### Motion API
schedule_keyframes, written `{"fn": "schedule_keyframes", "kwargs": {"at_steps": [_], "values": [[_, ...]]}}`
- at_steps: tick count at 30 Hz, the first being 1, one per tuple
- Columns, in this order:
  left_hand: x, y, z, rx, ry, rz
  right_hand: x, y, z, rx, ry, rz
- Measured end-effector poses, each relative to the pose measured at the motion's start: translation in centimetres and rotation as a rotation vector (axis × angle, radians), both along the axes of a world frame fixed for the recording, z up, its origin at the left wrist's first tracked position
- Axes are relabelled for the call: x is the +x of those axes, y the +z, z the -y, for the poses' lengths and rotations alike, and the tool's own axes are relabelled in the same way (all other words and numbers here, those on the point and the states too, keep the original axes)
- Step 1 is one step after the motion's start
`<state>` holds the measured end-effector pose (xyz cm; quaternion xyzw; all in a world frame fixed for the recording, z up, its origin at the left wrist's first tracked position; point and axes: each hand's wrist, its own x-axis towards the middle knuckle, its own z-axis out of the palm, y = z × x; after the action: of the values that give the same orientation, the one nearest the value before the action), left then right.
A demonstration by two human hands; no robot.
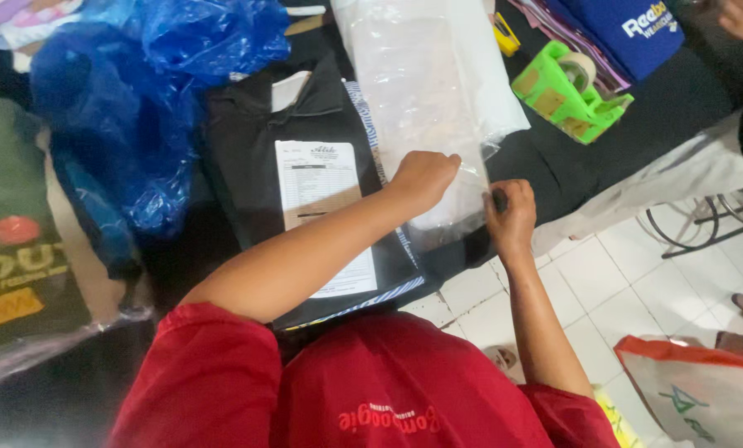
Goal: The person places a folded black t-shirt into a clear plastic bag, smooths the bag, and seals it with tape. The person then places the packaged shirt on a table with other packaged items.
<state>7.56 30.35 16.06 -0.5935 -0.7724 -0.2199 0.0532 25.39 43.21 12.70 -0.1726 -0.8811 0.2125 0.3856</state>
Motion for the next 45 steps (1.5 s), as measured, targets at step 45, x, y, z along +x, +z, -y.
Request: {"fn": "schedule_keyframes", "kwargs": {"at_steps": [45], "values": [[4.7,1.8,3.6,0.065,-0.147,-0.04,-5.1,-6.2,3.9,0.316,0.024,0.494]]}}
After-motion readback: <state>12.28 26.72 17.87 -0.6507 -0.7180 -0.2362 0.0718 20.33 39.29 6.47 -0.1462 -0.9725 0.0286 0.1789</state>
